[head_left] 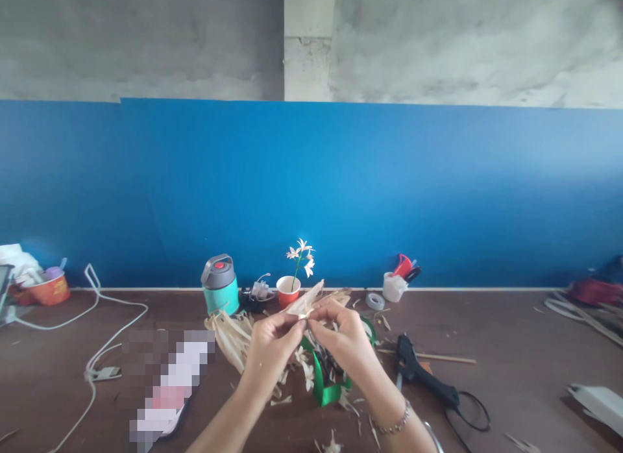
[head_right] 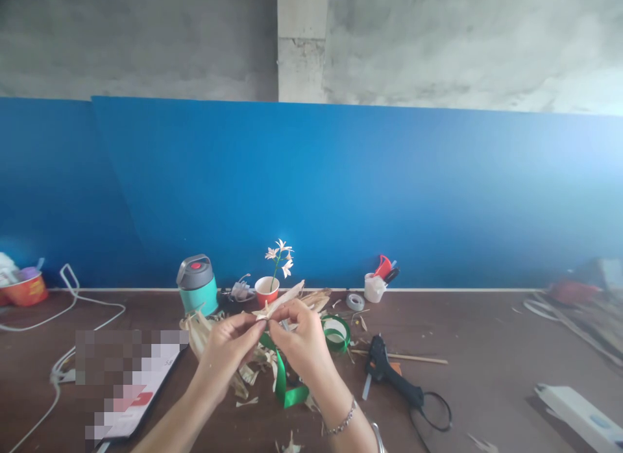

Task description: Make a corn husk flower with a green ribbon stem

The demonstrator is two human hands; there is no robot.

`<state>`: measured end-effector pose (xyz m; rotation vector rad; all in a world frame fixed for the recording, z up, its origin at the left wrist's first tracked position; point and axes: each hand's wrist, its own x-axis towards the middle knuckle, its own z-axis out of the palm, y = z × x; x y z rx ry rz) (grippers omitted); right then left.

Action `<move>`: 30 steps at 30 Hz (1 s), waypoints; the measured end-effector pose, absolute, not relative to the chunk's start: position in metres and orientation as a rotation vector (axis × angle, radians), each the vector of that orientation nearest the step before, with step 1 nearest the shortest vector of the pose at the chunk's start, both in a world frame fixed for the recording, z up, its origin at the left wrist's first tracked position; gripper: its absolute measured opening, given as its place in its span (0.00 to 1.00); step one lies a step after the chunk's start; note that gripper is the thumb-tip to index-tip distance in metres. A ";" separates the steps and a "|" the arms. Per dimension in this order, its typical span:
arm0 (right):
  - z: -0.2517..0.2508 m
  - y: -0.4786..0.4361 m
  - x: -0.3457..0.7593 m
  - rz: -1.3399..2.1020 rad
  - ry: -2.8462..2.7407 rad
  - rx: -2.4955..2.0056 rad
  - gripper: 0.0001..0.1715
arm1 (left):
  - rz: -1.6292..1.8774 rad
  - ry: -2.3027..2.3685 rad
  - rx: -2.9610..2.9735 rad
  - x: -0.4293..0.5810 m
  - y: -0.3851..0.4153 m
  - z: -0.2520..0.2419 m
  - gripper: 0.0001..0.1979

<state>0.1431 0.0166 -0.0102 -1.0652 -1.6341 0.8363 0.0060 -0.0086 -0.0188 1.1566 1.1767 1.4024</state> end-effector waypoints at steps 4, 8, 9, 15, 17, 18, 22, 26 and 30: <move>-0.010 0.015 0.142 0.806 -1.642 -1.086 0.05 | 1.447 1.222 1.158 0.006 -0.008 -0.017 0.14; -0.011 0.014 0.142 0.813 -1.636 -1.093 0.05 | 1.506 1.239 1.215 0.005 -0.007 -0.017 0.11; -0.011 0.014 0.142 0.819 -1.638 -1.092 0.05 | 1.508 1.245 1.230 0.005 -0.006 -0.018 0.10; -0.009 0.013 0.142 0.783 -1.649 -1.060 0.04 | 1.504 1.306 1.281 0.005 -0.004 -0.020 0.10; -0.009 0.012 0.142 0.777 -1.662 -1.039 0.03 | 1.506 1.312 1.318 0.005 -0.005 -0.021 0.09; -0.008 0.012 0.142 0.779 -1.669 -1.031 0.03 | 1.507 1.318 1.336 0.004 -0.006 -0.021 0.09; -0.007 0.012 0.143 0.790 -1.679 -1.025 0.03 | 1.486 1.351 1.389 0.004 -0.008 -0.019 0.10; -0.007 0.011 0.141 0.789 -1.677 -1.034 0.04 | 1.446 1.373 1.411 0.004 -0.008 -0.017 0.12; -0.007 0.010 0.139 0.738 -1.696 -1.060 0.05 | 1.439 1.408 1.492 0.004 -0.006 -0.022 0.11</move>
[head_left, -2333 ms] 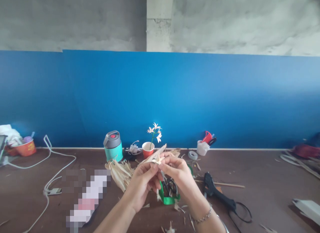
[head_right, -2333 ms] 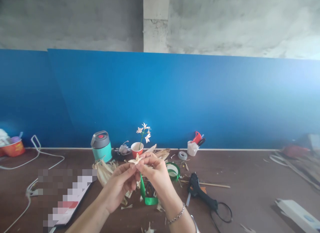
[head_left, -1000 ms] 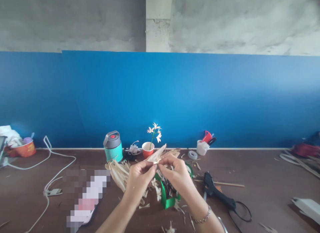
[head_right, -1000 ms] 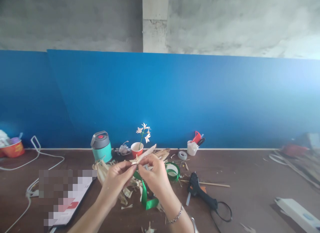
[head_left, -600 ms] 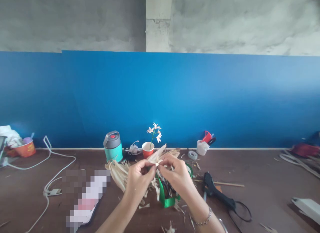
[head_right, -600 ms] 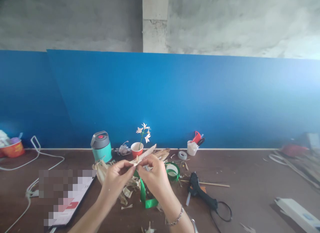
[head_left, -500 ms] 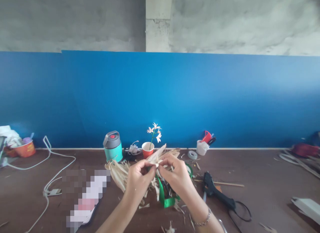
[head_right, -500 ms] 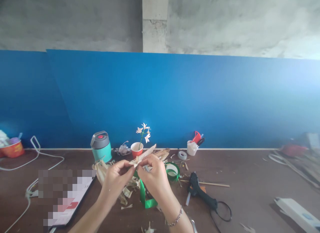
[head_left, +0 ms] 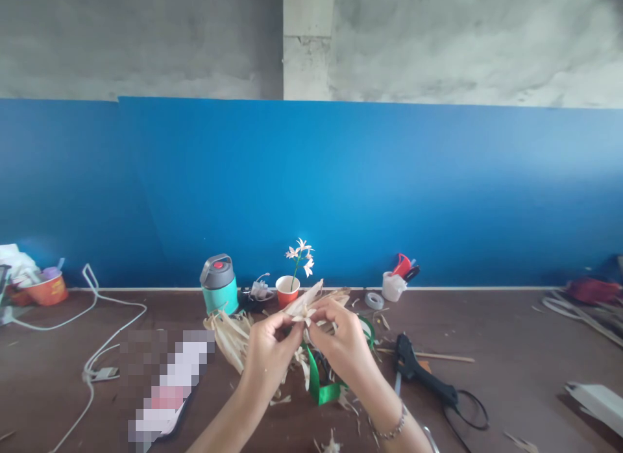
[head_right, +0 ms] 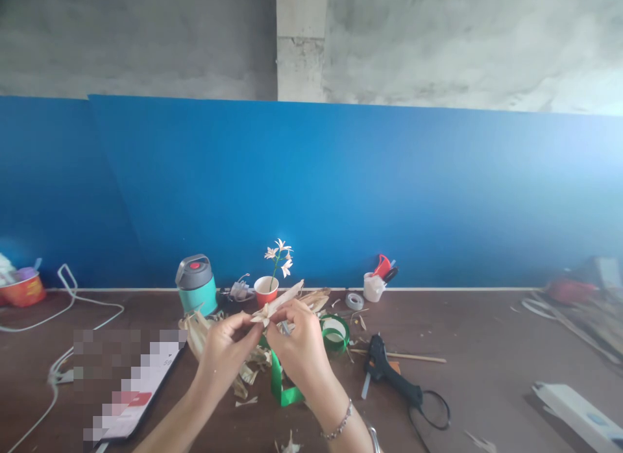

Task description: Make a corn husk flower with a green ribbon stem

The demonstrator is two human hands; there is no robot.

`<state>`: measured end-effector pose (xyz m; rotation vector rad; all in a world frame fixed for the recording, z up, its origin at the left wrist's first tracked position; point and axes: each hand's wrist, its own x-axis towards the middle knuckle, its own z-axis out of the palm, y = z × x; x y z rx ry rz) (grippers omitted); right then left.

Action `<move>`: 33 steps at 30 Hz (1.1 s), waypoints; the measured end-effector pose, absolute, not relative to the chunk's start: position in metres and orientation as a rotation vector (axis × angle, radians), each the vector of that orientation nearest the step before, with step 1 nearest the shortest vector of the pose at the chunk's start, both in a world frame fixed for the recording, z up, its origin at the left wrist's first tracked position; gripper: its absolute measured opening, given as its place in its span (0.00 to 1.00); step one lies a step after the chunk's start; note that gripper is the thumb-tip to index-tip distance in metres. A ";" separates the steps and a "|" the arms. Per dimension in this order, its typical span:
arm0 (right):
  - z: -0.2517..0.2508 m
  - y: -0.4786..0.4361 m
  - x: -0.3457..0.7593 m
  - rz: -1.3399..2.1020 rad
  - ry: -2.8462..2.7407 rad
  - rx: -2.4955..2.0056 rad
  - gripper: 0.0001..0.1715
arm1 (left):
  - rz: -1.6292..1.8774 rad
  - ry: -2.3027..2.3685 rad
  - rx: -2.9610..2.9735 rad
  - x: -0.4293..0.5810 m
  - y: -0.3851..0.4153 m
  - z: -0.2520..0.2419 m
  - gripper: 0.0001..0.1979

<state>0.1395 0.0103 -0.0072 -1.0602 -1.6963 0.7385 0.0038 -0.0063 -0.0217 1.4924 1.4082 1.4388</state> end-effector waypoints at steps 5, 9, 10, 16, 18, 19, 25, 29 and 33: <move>-0.007 0.010 0.140 0.718 -1.690 -1.103 0.06 | 1.504 1.387 1.748 -0.001 -0.005 -0.026 0.10; -0.007 0.011 0.141 0.736 -1.703 -1.124 0.05 | 1.456 1.354 1.792 -0.003 -0.006 -0.025 0.12; -0.007 0.011 0.141 0.729 -1.707 -1.126 0.05 | 1.443 1.337 1.767 -0.002 -0.007 -0.026 0.12; -0.006 0.011 0.141 0.712 -1.706 -1.157 0.06 | 1.363 1.316 1.545 0.002 -0.008 -0.027 0.13; -0.006 0.010 0.141 0.714 -1.705 -1.160 0.06 | 1.369 1.283 1.496 0.003 -0.008 -0.026 0.12; -0.006 0.010 0.141 0.711 -1.708 -1.158 0.06 | 1.370 1.274 1.475 0.004 -0.007 -0.026 0.12; -0.009 0.011 0.140 0.574 -1.735 -1.171 0.07 | 1.372 1.280 1.396 0.004 -0.003 -0.032 0.12; -0.012 0.012 0.139 0.474 -1.758 -1.152 0.08 | 1.403 1.301 1.337 0.005 -0.001 -0.031 0.11; -0.013 0.012 0.139 0.441 -1.771 -1.125 0.08 | 1.422 1.274 1.289 0.006 -0.002 -0.023 0.10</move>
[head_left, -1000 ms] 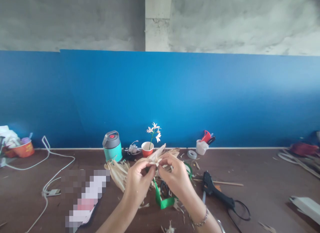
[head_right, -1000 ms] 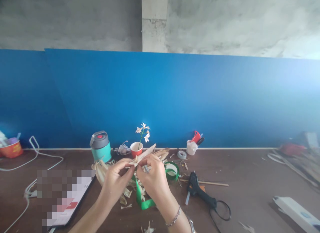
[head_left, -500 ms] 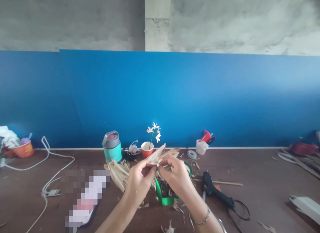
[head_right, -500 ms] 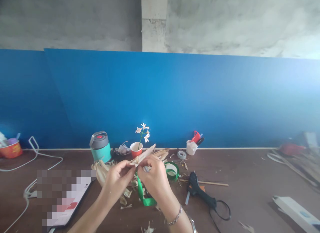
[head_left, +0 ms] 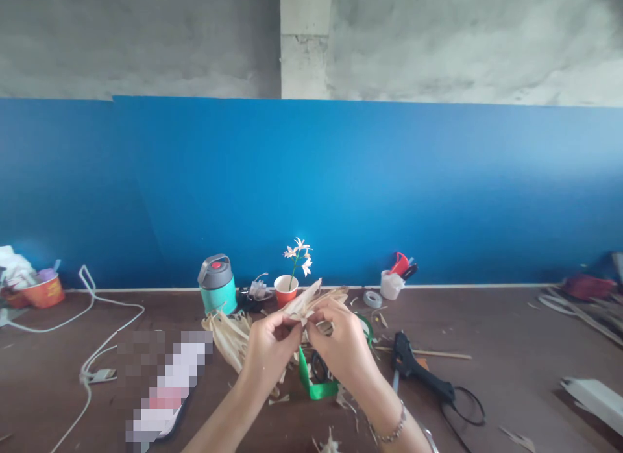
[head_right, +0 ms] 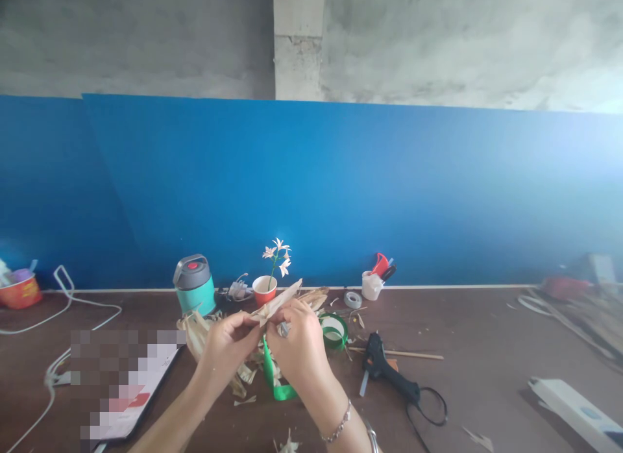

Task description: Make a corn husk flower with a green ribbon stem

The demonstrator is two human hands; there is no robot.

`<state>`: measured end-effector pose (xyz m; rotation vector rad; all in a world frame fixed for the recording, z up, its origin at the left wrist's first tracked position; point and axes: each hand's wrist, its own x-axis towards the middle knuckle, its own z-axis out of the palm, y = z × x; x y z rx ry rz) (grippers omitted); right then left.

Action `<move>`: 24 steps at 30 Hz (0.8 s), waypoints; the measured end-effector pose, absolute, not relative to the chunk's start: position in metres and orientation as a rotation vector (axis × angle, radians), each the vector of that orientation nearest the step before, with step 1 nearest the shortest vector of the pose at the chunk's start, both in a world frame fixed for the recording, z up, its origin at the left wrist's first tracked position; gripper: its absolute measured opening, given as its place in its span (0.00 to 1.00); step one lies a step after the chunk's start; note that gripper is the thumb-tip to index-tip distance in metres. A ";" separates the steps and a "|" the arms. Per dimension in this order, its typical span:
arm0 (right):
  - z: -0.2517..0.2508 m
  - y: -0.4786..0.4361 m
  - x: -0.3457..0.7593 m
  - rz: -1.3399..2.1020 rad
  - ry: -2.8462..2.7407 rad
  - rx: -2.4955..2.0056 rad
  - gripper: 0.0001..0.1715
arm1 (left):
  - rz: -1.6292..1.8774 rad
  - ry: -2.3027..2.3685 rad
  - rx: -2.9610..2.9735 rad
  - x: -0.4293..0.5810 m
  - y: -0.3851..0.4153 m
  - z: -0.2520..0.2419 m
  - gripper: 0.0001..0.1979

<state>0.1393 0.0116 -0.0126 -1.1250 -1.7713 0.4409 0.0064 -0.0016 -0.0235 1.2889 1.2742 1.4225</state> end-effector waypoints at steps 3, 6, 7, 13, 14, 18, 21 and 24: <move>-0.013 0.011 0.139 0.421 -1.774 -1.118 0.09 | 1.414 1.249 1.274 0.007 -0.003 -0.020 0.10; -0.014 0.011 0.139 0.401 -1.774 -1.086 0.09 | 1.421 1.274 1.267 0.008 -0.003 -0.022 0.11; -0.013 0.010 0.139 0.396 -1.774 -1.071 0.09 | 1.426 1.286 1.268 0.008 -0.003 -0.023 0.12; -0.011 0.009 0.138 0.401 -1.775 -1.003 0.09 | 1.499 1.301 1.330 0.007 -0.001 -0.030 0.11; -0.010 0.009 0.138 0.420 -1.770 -0.984 0.09 | 1.513 1.286 1.342 0.007 -0.001 -0.031 0.11; -0.006 0.009 0.139 0.646 -1.701 -0.948 0.08 | 1.553 1.238 1.341 0.005 -0.003 -0.029 0.09; -0.007 0.010 0.140 0.953 -1.593 -1.032 0.10 | 1.581 1.206 1.312 0.004 -0.004 -0.028 0.09; -0.011 0.013 0.140 1.165 -1.497 -1.033 0.11 | 1.604 1.171 1.262 0.004 -0.004 -0.030 0.09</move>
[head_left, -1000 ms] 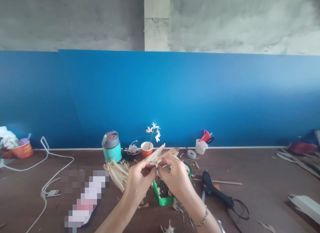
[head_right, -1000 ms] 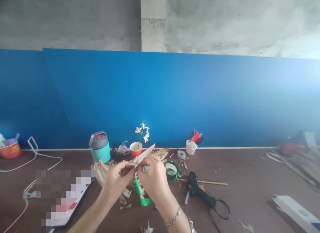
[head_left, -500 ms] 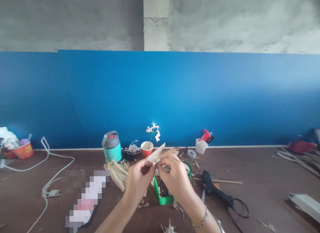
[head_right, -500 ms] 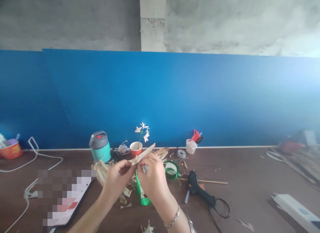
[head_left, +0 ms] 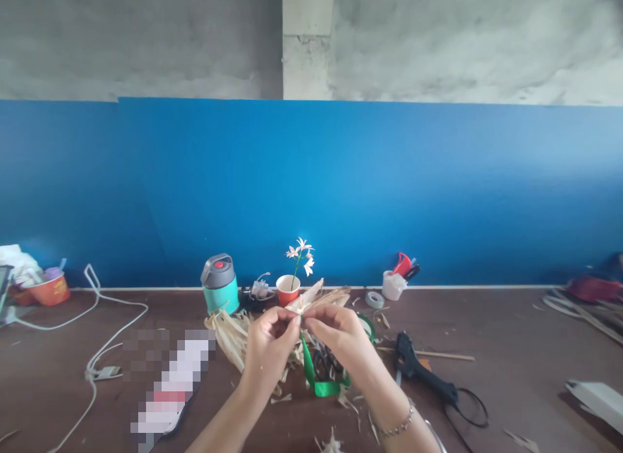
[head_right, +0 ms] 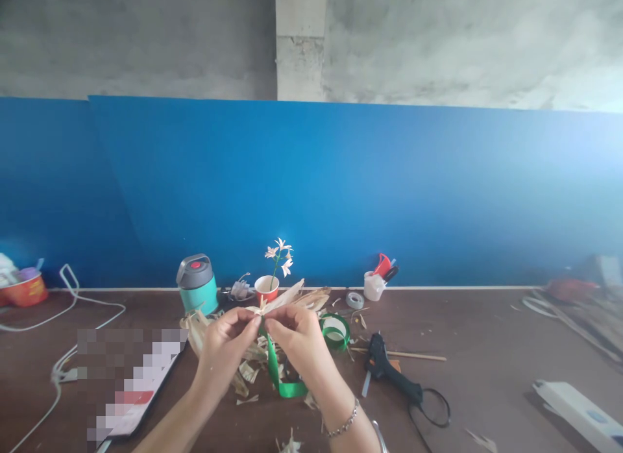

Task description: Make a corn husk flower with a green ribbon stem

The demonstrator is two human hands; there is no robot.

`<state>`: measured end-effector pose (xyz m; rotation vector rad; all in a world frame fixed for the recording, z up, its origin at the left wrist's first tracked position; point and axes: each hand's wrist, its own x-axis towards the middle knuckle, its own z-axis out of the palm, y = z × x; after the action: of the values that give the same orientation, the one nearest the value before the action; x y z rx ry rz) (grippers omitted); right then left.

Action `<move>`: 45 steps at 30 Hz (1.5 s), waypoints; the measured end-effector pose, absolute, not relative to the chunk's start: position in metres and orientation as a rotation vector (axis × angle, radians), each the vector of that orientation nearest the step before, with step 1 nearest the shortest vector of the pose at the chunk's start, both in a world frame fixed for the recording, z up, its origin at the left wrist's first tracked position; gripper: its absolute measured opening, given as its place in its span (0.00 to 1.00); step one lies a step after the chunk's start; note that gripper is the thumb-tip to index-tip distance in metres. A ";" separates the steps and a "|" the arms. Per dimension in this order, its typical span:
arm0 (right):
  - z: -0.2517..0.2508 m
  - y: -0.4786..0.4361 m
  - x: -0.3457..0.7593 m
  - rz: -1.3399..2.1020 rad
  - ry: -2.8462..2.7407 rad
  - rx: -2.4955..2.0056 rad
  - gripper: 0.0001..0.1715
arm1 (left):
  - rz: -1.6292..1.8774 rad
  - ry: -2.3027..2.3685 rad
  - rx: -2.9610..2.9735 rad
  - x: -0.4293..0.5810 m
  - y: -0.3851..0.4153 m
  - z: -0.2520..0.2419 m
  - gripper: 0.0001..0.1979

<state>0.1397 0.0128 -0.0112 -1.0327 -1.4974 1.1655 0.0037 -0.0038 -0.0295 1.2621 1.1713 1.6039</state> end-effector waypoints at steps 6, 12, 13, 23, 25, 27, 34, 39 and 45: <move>-0.017 0.016 0.138 1.268 -1.496 -0.970 0.09 | 1.648 1.138 1.187 0.007 -0.005 -0.027 0.08; -0.009 0.007 0.133 1.018 -1.576 -1.064 0.09 | 1.672 1.165 1.120 0.010 -0.008 -0.024 0.09; -0.009 0.005 0.132 0.957 -1.596 -1.081 0.09 | 1.678 1.169 1.113 0.011 -0.008 -0.024 0.09; -0.023 -0.001 0.125 0.290 -1.758 -1.122 0.08 | 1.665 1.221 1.155 0.014 -0.010 -0.027 0.09; -0.026 0.000 0.123 0.148 -1.790 -1.094 0.08 | 1.664 1.288 1.180 0.013 -0.009 -0.031 0.09; -0.028 0.001 0.122 0.042 -1.824 -1.071 0.09 | 1.692 1.344 1.252 0.012 -0.007 -0.035 0.10; -0.029 -0.001 0.121 -0.084 -1.880 -1.072 0.10 | 1.653 1.406 1.320 0.010 -0.004 -0.041 0.11; -0.025 -0.001 0.121 -0.062 -1.884 -1.056 0.10 | 1.642 1.278 1.173 0.014 -0.005 -0.039 0.12; -0.027 0.001 0.121 -0.034 -1.882 -1.042 0.10 | 1.619 1.249 1.106 0.016 -0.003 -0.038 0.14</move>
<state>0.1212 0.0013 -0.0272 -1.0416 -1.8824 -0.0335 0.0162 -0.0035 -0.0375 1.1063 1.2490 1.6193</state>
